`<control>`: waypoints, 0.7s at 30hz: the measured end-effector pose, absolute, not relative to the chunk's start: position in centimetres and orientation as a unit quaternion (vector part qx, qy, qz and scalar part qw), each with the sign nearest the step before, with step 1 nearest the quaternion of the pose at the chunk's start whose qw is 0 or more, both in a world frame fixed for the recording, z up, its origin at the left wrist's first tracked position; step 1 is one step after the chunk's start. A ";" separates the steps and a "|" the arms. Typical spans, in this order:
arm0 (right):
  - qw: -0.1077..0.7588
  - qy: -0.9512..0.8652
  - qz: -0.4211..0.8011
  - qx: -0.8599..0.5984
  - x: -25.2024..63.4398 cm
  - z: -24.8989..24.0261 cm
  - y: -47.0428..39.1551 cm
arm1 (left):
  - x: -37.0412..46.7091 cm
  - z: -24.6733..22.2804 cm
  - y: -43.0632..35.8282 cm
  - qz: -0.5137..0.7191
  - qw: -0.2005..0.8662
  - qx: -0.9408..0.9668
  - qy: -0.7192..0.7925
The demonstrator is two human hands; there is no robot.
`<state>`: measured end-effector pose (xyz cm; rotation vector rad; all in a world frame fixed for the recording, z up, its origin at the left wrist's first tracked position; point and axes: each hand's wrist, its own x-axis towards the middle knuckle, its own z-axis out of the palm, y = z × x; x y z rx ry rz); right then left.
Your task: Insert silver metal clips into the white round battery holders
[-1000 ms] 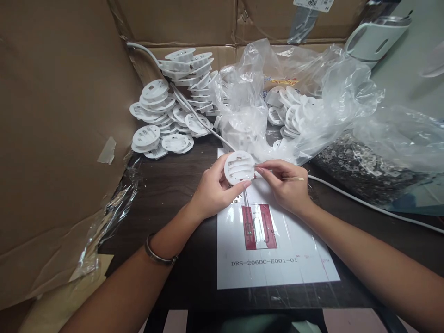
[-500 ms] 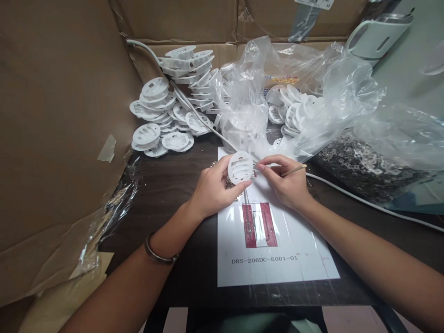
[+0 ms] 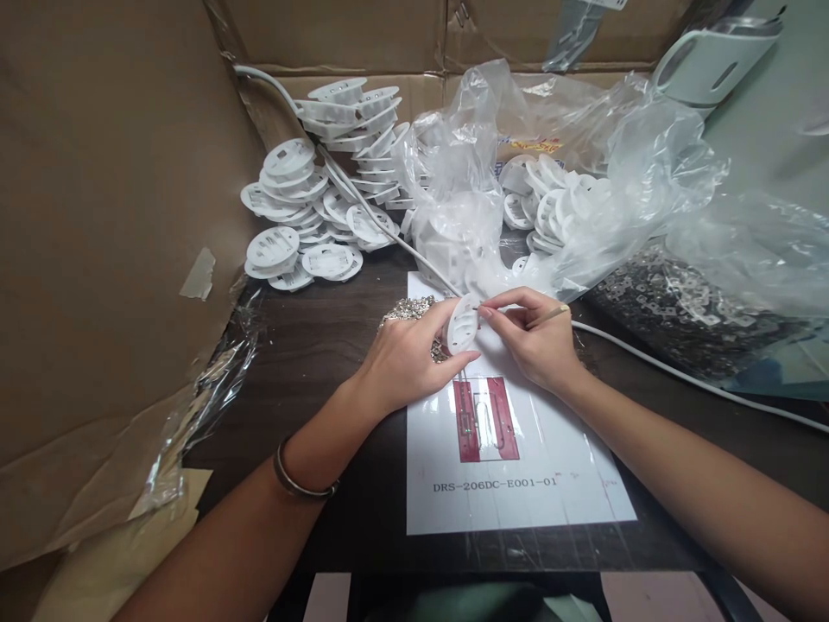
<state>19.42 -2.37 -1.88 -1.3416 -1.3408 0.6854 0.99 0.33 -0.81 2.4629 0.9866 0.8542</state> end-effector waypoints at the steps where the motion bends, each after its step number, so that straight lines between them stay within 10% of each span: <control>1: 0.532 -0.567 0.288 -0.559 19.4 -1.8 -2.4 | 1.0 -0.8 0.3 0.298 0.173 0.872 0.349; 21: 0.539 -0.539 0.413 -0.498 20.0 -1.9 -2.1 | 1.2 -0.2 0.1 0.327 0.361 0.779 0.396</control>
